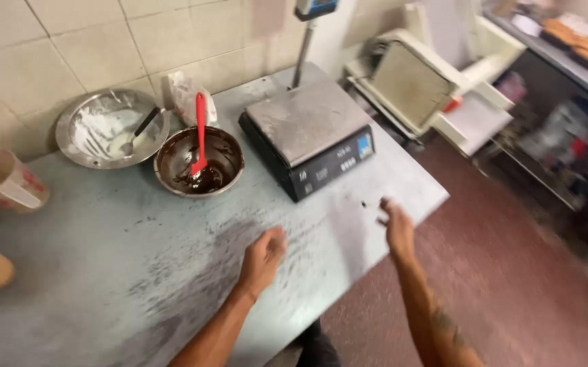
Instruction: Cleaning a stainless steel workbench and then cracking a series of eggs into a metal bowl on a digital scale.
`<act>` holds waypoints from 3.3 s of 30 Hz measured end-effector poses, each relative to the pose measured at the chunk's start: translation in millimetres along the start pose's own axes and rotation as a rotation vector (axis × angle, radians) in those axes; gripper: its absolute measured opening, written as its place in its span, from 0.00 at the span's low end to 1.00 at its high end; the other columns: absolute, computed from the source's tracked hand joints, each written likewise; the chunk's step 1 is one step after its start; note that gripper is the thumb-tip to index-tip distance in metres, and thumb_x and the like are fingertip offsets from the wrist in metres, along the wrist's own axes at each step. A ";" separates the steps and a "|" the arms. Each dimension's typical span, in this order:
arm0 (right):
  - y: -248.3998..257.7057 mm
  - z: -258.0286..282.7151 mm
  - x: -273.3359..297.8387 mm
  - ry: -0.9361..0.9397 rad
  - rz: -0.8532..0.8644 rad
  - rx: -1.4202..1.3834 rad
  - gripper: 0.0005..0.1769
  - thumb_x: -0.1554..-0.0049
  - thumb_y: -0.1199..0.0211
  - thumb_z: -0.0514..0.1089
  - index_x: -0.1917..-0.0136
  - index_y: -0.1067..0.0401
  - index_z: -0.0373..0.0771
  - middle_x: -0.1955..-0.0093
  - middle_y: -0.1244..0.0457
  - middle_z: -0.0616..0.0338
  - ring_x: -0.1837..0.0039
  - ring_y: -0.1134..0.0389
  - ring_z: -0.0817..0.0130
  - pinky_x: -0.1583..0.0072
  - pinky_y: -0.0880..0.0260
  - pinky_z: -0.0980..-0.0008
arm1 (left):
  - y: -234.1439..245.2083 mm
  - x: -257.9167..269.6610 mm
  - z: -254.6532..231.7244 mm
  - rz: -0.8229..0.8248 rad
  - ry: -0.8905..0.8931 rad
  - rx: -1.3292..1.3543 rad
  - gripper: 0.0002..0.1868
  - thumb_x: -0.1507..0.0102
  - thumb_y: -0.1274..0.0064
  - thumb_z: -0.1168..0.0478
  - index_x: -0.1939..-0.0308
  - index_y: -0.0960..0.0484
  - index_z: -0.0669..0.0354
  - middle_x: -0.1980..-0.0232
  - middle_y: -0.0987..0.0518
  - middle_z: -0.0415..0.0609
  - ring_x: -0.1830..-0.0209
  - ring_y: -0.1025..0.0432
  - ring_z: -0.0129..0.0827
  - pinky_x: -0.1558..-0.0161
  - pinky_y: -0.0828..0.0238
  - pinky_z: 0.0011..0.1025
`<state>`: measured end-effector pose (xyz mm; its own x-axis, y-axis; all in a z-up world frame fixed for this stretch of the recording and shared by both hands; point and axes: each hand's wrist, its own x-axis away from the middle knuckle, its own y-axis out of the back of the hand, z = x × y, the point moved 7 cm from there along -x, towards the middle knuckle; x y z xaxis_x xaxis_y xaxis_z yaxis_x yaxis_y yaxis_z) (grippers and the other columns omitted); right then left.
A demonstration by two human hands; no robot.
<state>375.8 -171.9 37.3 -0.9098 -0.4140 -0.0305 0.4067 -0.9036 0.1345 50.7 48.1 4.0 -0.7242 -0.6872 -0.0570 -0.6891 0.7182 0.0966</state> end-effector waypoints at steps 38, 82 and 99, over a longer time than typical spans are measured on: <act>206.0 -127.4 -259.0 0.362 0.349 0.543 0.23 0.27 0.40 0.53 0.26 0.25 0.38 0.28 0.32 0.45 0.26 0.34 0.49 0.25 0.36 0.49 | -97.7 -226.2 105.5 -0.414 0.212 -0.457 0.38 0.22 0.46 0.61 0.11 0.41 0.71 0.14 0.34 0.75 0.16 0.38 0.63 0.19 0.39 0.56; 1.0 -109.9 -95.6 1.401 1.024 0.429 0.20 0.28 0.43 0.43 0.26 0.21 0.44 0.28 0.36 0.57 0.26 0.37 0.50 0.26 0.44 0.44 | -343.0 100.8 25.1 -0.948 0.120 -0.433 0.27 0.24 0.47 0.54 0.26 0.17 0.68 0.20 0.22 0.61 0.19 0.26 0.49 0.24 0.21 0.46; -30.6 -164.2 -206.8 0.885 1.319 0.188 0.12 0.28 0.41 0.34 0.36 0.20 0.34 0.34 0.27 0.47 0.39 0.21 0.58 0.39 0.17 0.66 | -323.5 289.2 162.0 -0.791 0.950 -0.080 0.28 0.26 0.47 0.45 0.28 0.12 0.56 0.26 0.12 0.51 0.25 0.19 0.43 0.24 0.26 0.40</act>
<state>565.1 -76.8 -123.2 0.4132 -0.8493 -0.3284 0.7566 0.1195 0.6428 60.1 -365.2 -204.7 0.2190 -0.7593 0.6128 -0.9009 0.0838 0.4258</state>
